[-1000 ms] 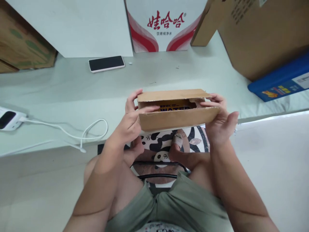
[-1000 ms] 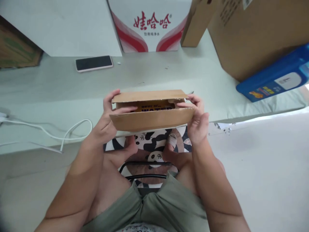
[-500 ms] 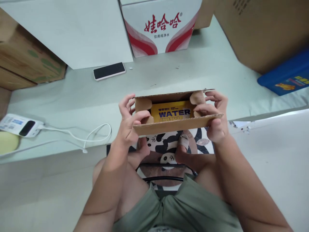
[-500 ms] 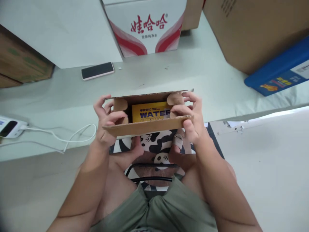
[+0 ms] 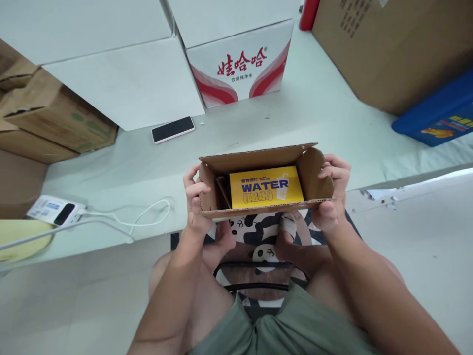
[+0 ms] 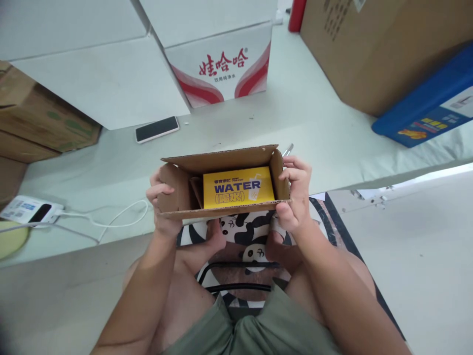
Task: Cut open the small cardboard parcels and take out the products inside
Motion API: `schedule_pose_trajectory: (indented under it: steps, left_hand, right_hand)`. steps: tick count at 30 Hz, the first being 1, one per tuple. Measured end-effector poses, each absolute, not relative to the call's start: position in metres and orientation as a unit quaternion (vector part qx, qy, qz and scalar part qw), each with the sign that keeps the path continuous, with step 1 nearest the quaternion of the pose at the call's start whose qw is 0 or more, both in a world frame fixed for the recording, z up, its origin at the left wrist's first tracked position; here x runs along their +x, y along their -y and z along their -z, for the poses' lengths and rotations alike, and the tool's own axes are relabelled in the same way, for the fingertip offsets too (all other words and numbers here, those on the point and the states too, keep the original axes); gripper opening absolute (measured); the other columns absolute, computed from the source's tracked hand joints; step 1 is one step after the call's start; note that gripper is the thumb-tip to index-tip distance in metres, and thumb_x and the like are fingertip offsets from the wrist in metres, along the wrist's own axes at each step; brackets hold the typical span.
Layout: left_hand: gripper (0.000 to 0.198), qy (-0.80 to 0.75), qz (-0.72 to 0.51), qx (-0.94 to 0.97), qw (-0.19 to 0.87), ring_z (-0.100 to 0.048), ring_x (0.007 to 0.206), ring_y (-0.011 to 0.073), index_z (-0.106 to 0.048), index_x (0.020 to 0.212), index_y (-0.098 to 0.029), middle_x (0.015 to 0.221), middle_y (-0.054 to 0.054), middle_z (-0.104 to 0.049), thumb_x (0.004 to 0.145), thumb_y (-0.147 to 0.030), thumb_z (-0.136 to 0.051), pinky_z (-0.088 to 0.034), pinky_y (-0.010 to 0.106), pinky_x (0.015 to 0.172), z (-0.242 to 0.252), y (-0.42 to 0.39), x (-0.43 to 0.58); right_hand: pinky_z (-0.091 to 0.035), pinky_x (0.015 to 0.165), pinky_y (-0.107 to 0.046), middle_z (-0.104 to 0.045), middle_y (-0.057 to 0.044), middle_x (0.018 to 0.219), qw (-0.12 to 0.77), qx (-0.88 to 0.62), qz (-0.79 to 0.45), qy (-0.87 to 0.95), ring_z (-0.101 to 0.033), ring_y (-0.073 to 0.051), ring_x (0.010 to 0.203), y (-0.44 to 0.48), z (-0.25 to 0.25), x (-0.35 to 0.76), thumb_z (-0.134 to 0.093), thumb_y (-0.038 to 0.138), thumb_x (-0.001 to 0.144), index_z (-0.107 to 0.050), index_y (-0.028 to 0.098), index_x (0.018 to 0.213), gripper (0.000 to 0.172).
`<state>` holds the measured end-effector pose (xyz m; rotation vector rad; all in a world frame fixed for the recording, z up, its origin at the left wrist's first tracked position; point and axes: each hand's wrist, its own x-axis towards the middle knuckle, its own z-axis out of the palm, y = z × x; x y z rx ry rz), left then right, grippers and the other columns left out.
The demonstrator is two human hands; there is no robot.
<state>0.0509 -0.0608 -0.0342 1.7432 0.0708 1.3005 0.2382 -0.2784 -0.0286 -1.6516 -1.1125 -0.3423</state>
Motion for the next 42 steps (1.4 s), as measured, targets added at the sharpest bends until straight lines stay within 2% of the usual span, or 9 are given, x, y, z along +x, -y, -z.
schedule_pose_trajectory:
  steps: [6, 8, 12, 16, 21, 26, 31, 36, 42]
  left_hand:
    - [0.039, -0.051, -0.511, 0.72, 0.466, -0.062, 0.12, 0.0217, -0.06, 0.088, -0.024, 0.137, 0.003, -0.057, 0.104, -0.054, -0.041, -0.054, 0.041, 0.102, 0.025, 0.065, 0.047]
    - [0.041, -0.038, -0.503, 0.736, 0.452, -0.062, 0.122, 0.0235, -0.059, 0.084, -0.022, 0.139, 0.005, -0.055, 0.104, -0.053, -0.04, -0.054, 0.044, 0.104, 0.02, 0.067, 0.045]
    - [0.046, -0.002, -0.501, 0.751, 0.429, -0.061, 0.127, 0.0281, -0.055, 0.083, -0.022, 0.14, 0.008, -0.049, 0.103, -0.059, -0.038, -0.054, 0.051, 0.109, 0.017, 0.073, 0.041]
    - [0.044, 0.025, -0.52, 0.741, 0.424, -0.054, 0.138, 0.0332, -0.053, 0.085, -0.022, 0.141, 0.01, -0.044, 0.102, -0.06, -0.038, -0.051, 0.055, 0.114, 0.025, 0.082, 0.04]
    - [0.042, 0.026, -0.58, 0.708, 0.401, -0.049, 0.144, 0.0353, -0.053, 0.088, -0.022, 0.127, 0.01, -0.044, 0.103, -0.057, -0.034, -0.05, 0.057, 0.116, 0.035, 0.098, 0.042]
    - [0.044, 0.026, -0.61, 0.696, 0.379, -0.057, 0.132, 0.0316, -0.053, 0.087, -0.021, 0.114, 0.007, -0.041, 0.104, -0.057, -0.032, -0.051, 0.056, 0.115, 0.031, 0.104, 0.039]
    - [0.041, -0.002, -0.625, 0.697, 0.35, -0.059, 0.118, 0.0262, -0.051, 0.085, -0.021, 0.109, 0.006, -0.039, 0.104, -0.054, -0.034, -0.053, 0.055, 0.114, 0.025, 0.103, 0.039]
    - [0.043, -0.015, -0.629, 0.695, 0.346, -0.059, 0.115, 0.0261, -0.051, 0.084, -0.02, 0.107, 0.007, -0.039, 0.104, -0.054, -0.034, -0.056, 0.054, 0.109, 0.024, 0.103, 0.042]
    - [0.043, -0.014, -0.637, 0.686, 0.35, -0.06, 0.114, 0.0259, -0.054, 0.084, -0.02, 0.108, 0.007, -0.04, 0.103, -0.054, -0.036, -0.054, 0.055, 0.112, 0.023, 0.103, 0.042]
  right_hand:
    - [-0.051, 0.102, -0.058, -0.049, -0.014, 0.12, 0.554, -0.7, 0.147, 0.426, -0.06, -0.031, 0.115, 0.28, 0.013, 0.237, -0.006, 0.061, 0.099, -0.056, 0.024, 0.1, 0.062]
    - [-0.051, 0.101, -0.056, -0.052, -0.014, 0.115, 0.574, -0.687, 0.181, 0.406, -0.061, -0.031, 0.113, 0.286, 0.0, 0.235, -0.013, 0.053, 0.102, -0.064, 0.023, 0.089, 0.061]
    - [-0.052, 0.083, -0.044, -0.063, -0.008, 0.092, 0.583, -0.661, 0.279, 0.381, -0.065, -0.025, 0.092, 0.303, -0.047, 0.214, -0.056, 0.028, 0.097, -0.075, 0.026, 0.086, 0.022]
    - [-0.051, 0.065, -0.03, -0.072, -0.002, 0.09, 0.434, -0.698, 0.132, 0.554, -0.068, -0.016, 0.078, 0.3, -0.105, 0.18, -0.057, 0.007, 0.094, -0.073, 0.026, 0.101, 0.027]
    - [-0.059, 0.087, -0.034, -0.074, -0.01, 0.122, 0.109, -0.682, -0.068, 0.72, -0.072, -0.021, 0.107, 0.235, -0.134, 0.16, -0.044, 0.011, 0.098, -0.07, 0.018, 0.121, 0.035]
    - [-0.054, 0.086, -0.037, -0.073, -0.015, 0.121, -0.136, -0.656, -0.156, 0.726, -0.071, -0.027, 0.101, 0.174, -0.119, 0.15, -0.051, 0.02, 0.094, -0.071, 0.015, 0.116, 0.03]
    - [-0.05, 0.095, -0.041, -0.073, -0.02, 0.12, -0.252, -0.623, -0.067, 0.737, -0.066, -0.035, 0.114, 0.159, -0.114, 0.138, -0.053, 0.037, 0.096, -0.072, 0.012, 0.119, 0.039]
    - [-0.051, 0.091, -0.04, -0.072, -0.024, 0.123, -0.336, -0.641, -0.068, 0.687, -0.069, -0.035, 0.115, 0.155, -0.115, 0.131, -0.046, 0.029, 0.099, -0.07, 0.009, 0.13, 0.044]
    - [-0.05, 0.109, -0.05, -0.062, -0.025, 0.144, -0.319, -0.613, -0.061, 0.72, -0.058, -0.039, 0.138, 0.16, -0.105, 0.141, -0.056, 0.02, 0.094, -0.07, 0.01, 0.133, 0.043]
